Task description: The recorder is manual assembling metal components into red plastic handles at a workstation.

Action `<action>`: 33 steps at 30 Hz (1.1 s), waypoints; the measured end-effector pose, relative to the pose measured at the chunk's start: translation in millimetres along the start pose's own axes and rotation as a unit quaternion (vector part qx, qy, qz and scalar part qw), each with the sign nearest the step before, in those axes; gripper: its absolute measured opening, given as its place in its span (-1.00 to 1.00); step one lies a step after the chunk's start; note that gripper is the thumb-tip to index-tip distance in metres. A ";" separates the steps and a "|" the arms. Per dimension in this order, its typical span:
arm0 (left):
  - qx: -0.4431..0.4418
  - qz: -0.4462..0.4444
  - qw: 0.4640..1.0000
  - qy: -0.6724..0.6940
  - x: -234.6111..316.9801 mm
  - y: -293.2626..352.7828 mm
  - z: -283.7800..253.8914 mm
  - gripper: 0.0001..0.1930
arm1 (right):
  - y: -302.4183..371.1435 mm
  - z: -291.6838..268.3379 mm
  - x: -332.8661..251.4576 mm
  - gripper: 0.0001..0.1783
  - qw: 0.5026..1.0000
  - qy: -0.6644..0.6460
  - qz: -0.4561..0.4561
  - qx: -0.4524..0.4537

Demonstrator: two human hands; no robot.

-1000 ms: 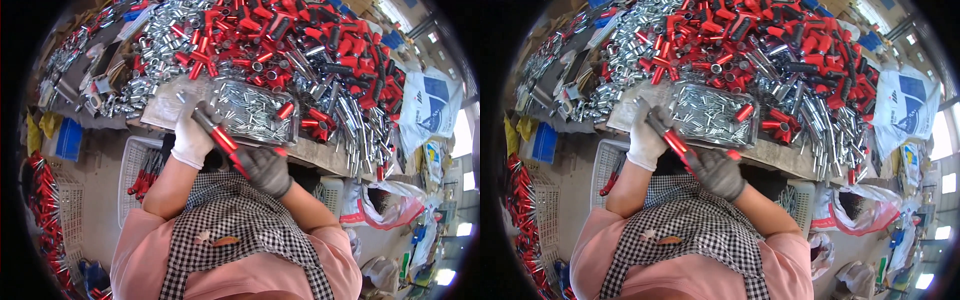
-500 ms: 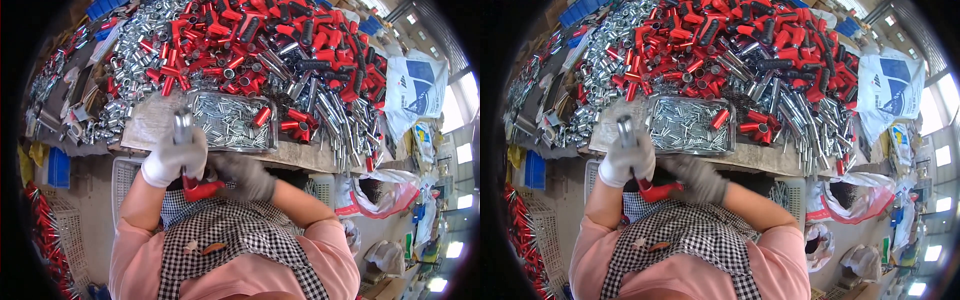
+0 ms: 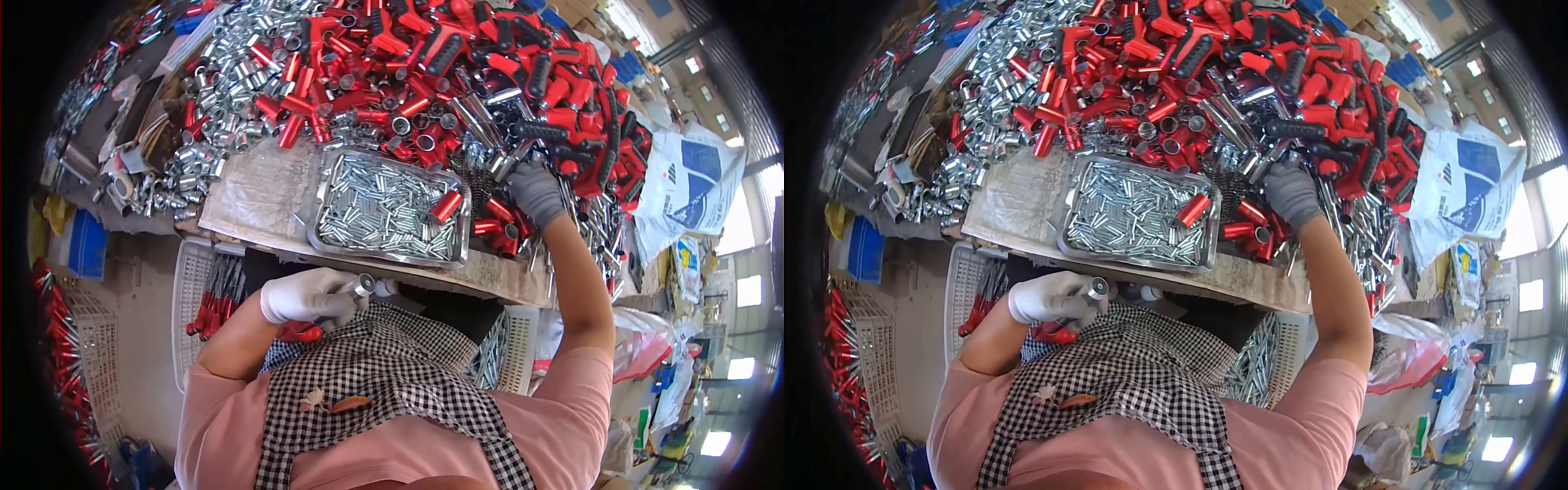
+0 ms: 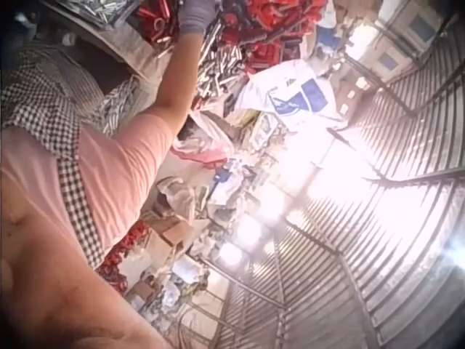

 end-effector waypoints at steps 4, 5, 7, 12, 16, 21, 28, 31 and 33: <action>0.122 0.111 0.986 -0.004 19.8 7.0 7.6 -0.75 | 16.3 -29.7 -14.1 -0.77 0.835 -0.452 0.189 0.251; 0.145 0.132 0.980 -0.035 26.6 10.6 10.2 -0.76 | 17.5 -47.8 -43.1 -0.72 0.733 -0.608 0.229 0.200; 0.167 0.136 0.969 -0.123 30.4 7.7 10.9 -0.74 | 19.8 -80.0 -118.3 -0.68 0.594 -0.780 0.120 0.158; 0.191 0.195 0.918 -0.287 21.4 4.1 16.2 -0.59 | 26.6 -85.9 -248.6 -0.67 0.702 -0.709 -0.058 -0.032; 0.232 0.248 0.895 -0.288 20.5 16.5 19.4 -0.55 | 14.1 -92.0 -259.8 -0.74 0.720 -0.674 -0.167 0.011; 0.210 0.226 0.901 -0.307 13.7 31.0 7.0 -0.36 | -15.7 -102.9 -267.1 -0.79 0.719 -0.641 -0.267 -0.006; 0.307 0.207 0.858 -0.356 0.3 33.9 -5.1 -0.48 | -38.1 -128.7 -286.8 -0.78 0.813 -0.467 -0.339 0.083; 0.296 0.280 0.841 -0.357 5.3 38.7 -13.5 -0.38 | -47.2 -121.5 -290.5 -0.75 0.809 -0.487 -0.322 0.063; 0.295 0.312 0.847 -0.312 0.6 42.0 -19.2 -0.38 | -46.4 -114.2 -296.0 -0.72 0.803 -0.501 -0.320 0.046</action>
Point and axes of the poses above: each hand's wrist, its own y-axis away from the middle knuckle, its own z-axis out of the palm, x = y × z, the point moved 4 cm from there along -y, towards the middle knuckle, and after that the axes turned 4 degrees about -y, right-handed, at the moved point
